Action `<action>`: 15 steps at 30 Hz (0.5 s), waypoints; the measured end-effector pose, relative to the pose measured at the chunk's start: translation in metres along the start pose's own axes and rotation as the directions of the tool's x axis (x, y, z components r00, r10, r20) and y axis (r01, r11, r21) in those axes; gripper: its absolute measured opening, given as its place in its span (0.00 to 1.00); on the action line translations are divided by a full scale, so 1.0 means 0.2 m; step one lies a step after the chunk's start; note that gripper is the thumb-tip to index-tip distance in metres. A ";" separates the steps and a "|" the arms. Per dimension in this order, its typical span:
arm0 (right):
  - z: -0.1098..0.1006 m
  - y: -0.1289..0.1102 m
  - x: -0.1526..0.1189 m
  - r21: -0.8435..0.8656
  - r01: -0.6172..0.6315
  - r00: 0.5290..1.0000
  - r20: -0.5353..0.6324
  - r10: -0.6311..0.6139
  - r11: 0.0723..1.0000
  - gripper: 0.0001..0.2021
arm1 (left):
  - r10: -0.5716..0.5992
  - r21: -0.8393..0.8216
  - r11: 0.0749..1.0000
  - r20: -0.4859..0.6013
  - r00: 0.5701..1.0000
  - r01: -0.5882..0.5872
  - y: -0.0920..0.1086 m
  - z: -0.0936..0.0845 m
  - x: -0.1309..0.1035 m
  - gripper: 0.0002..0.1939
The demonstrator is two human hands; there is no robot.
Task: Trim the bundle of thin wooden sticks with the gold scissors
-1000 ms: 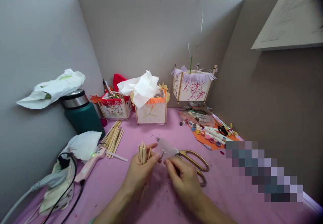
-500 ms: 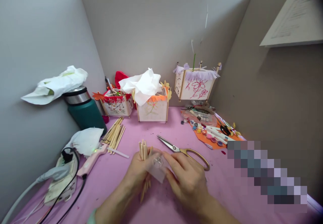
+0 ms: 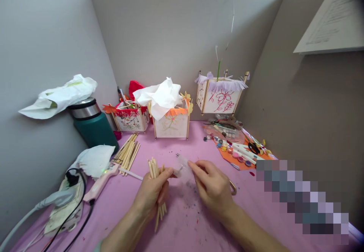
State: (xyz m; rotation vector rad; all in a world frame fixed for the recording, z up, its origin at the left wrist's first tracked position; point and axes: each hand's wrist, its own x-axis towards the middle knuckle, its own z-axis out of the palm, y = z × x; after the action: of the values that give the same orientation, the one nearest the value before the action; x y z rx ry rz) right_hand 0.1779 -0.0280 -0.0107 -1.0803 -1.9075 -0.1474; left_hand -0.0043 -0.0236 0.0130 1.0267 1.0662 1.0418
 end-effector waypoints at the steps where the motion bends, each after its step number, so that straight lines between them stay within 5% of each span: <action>1: 0.00 0.00 0.00 0.121 -0.079 0.997 0.008 0.079 0.989 0.18 | 0.004 0.029 1.000 -0.036 0.999 -0.003 0.00 0.00 0.00 0.17; 7: 0.01 -0.03 0.00 0.569 -0.540 0.831 0.249 0.497 0.619 0.13 | 0.002 0.150 0.989 -0.096 0.995 0.013 0.02 0.02 0.00 0.18; 11: 0.03 -0.05 0.00 0.673 -0.637 0.743 0.409 0.529 0.376 0.16 | 0.009 0.161 0.987 -0.066 0.998 0.002 0.01 0.02 0.00 0.17; 15: 0.03 -0.05 0.02 0.689 -0.663 0.702 0.434 0.565 0.294 0.17 | 0.004 0.109 0.994 0.032 0.999 -0.008 -0.01 0.00 0.01 0.21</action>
State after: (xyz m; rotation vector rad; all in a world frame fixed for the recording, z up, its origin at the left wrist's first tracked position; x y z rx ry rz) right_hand 0.1666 -0.0295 -0.0081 -1.0521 -1.1966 1.1878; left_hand -0.0037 -0.0227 0.0108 1.1311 1.1039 0.9777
